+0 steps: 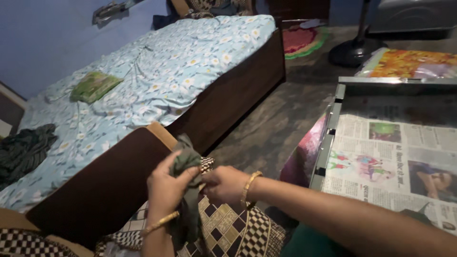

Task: The person wipes a metal frame with a cloth and then proceeds to clean several gold-colored bangles using the same cloth. The person handles the bangles one by one, rubbing them with the cloth to remove dirt or tarnish.

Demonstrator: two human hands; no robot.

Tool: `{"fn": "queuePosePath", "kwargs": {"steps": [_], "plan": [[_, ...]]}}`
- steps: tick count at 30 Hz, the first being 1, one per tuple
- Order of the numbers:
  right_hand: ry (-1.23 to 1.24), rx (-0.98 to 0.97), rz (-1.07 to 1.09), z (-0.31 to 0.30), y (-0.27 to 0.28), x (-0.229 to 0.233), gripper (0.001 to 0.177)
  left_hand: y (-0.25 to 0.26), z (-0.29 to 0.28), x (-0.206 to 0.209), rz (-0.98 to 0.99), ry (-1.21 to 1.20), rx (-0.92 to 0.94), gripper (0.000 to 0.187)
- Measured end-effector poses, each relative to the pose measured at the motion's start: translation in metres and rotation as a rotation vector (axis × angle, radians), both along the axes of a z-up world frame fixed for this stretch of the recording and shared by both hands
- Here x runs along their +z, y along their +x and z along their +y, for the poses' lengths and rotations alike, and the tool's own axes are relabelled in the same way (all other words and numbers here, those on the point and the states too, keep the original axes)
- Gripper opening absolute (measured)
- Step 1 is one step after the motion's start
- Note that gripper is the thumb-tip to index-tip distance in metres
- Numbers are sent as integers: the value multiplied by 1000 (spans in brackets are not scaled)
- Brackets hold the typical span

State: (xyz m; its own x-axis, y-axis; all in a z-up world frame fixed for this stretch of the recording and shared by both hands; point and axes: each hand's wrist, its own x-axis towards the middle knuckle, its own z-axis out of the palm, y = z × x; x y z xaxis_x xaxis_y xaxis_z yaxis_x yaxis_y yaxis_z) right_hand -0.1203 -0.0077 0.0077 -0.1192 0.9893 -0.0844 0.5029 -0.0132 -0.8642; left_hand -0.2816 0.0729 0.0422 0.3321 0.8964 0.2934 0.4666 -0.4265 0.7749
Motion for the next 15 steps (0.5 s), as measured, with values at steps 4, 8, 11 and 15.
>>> {"fn": "queuePosePath", "kwargs": {"steps": [4, 8, 11, 15], "plan": [[-33, 112, 37, 0, -10, -35, 46, -21, 12, -48, 335, -175, 70, 56], [-104, 90, -92, 0, -15, -67, 42, -36, 25, -100, 600, -302, 76, 59], [-109, 98, -188, 3, -17, -81, 41, -48, 34, -134, 590, -314, 59, 56], [-97, 101, -158, 3, -19, -90, 49, -49, 41, -151, 658, -167, 52, 50]]}}
